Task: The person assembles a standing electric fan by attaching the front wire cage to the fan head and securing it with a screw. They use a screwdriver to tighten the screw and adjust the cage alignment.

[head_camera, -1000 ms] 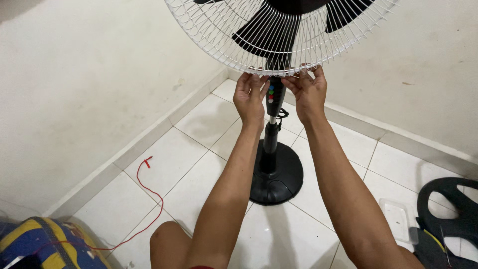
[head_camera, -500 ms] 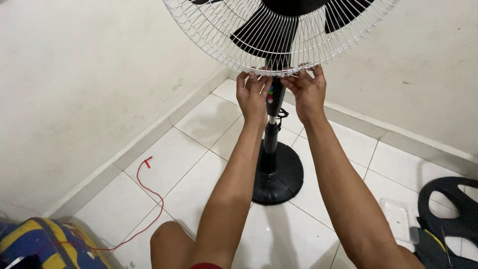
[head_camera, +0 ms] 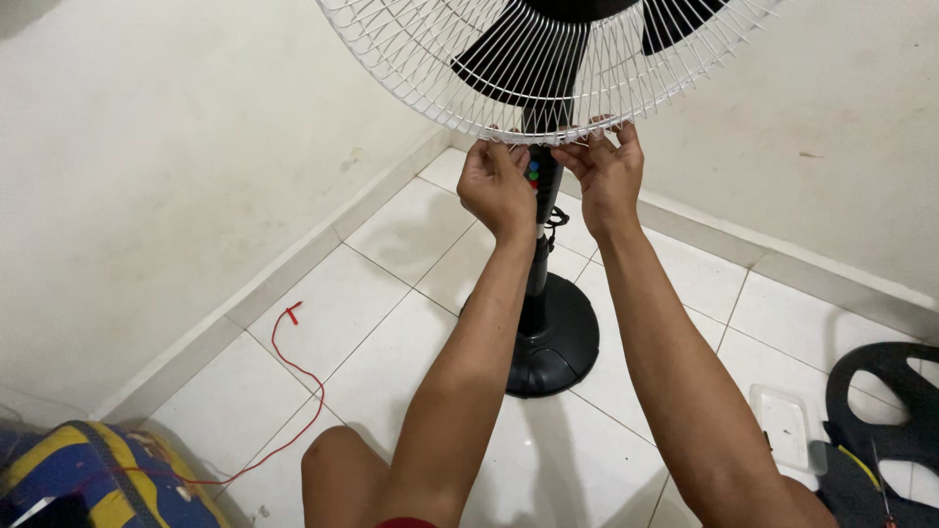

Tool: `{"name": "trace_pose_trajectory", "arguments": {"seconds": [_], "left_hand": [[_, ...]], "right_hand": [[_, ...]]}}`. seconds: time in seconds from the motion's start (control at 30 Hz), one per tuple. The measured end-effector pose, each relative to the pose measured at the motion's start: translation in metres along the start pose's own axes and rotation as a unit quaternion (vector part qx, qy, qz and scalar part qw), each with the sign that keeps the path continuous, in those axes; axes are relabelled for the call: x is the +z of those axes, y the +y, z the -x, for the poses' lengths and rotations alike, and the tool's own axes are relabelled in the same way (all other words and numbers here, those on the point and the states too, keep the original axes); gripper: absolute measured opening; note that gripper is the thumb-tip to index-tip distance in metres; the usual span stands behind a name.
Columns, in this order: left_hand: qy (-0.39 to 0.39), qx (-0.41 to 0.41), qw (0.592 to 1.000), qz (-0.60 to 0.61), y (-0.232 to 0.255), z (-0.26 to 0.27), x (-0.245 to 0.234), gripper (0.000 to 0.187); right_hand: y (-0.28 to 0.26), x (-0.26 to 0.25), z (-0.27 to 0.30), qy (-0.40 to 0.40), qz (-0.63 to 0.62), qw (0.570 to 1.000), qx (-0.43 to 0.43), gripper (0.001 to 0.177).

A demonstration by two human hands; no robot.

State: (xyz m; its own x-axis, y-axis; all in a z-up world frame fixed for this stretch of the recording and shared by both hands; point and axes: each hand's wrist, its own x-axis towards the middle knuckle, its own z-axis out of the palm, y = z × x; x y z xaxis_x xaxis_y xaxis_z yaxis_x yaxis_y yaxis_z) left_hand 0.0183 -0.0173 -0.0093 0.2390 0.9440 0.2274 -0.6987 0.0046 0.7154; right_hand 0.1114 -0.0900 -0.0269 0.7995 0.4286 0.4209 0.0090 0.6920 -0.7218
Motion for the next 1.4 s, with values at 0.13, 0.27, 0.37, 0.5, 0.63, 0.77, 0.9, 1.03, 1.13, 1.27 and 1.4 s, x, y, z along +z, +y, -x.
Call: {"name": "trace_pose_trajectory", "arguments": {"seconds": [0.13, 0.27, 0.37, 0.5, 0.63, 0.77, 0.9, 1.03, 1.13, 1.27, 1.4], "left_hand": [[0.010, -0.012, 1.000, -0.007, 0.006, 0.002, 0.002, 0.028], [0.021, -0.014, 0.999, -0.036, 0.003, 0.000, 0.004, 0.028], [0.013, -0.035, 0.999, -0.007, -0.003, -0.004, 0.003, 0.029], [-0.040, -0.047, 0.997, 0.053, -0.009, -0.010, -0.006, 0.033], [-0.082, -0.039, 0.994, 0.065, -0.013, -0.010, -0.018, 0.038], [-0.118, -0.044, 0.990, 0.058, -0.008, -0.015, -0.032, 0.040], [-0.143, -0.161, 0.967, 0.139, -0.002, -0.026, -0.040, 0.036], [-0.123, -0.200, 0.954, 0.186, -0.002, -0.029, -0.032, 0.036], [-0.077, -0.193, 0.963, 0.171, 0.001, -0.023, -0.025, 0.040], [0.010, -0.207, 0.966, 0.156, 0.009, -0.011, -0.011, 0.044], [0.047, -0.204, 0.968, 0.141, 0.019, -0.003, -0.002, 0.044]], "right_hand": [[0.001, 0.000, 0.000, 0.003, -0.001, 1.000, -0.002, 0.023], [0.000, 0.000, 0.000, 0.000, -0.004, 1.000, 0.002, 0.025], [-0.001, 0.003, 0.001, -0.003, -0.006, 1.000, -0.006, 0.025], [-0.004, 0.008, 0.002, 0.002, 0.001, 1.000, -0.001, 0.023], [-0.004, 0.009, 0.006, -0.005, 0.007, 1.000, -0.005, 0.019], [-0.006, 0.004, 0.007, -0.015, 0.015, 1.000, -0.012, 0.019], [-0.005, 0.005, 0.007, -0.012, 0.018, 1.000, -0.007, 0.022], [-0.007, 0.004, 0.004, -0.007, 0.016, 1.000, 0.000, 0.022], [-0.008, 0.004, 0.006, -0.001, 0.023, 1.000, 0.009, 0.022], [-0.009, 0.006, 0.007, 0.006, 0.006, 1.000, 0.008, 0.017], [-0.011, 0.007, 0.008, 0.007, 0.011, 1.000, 0.013, 0.016]]}}
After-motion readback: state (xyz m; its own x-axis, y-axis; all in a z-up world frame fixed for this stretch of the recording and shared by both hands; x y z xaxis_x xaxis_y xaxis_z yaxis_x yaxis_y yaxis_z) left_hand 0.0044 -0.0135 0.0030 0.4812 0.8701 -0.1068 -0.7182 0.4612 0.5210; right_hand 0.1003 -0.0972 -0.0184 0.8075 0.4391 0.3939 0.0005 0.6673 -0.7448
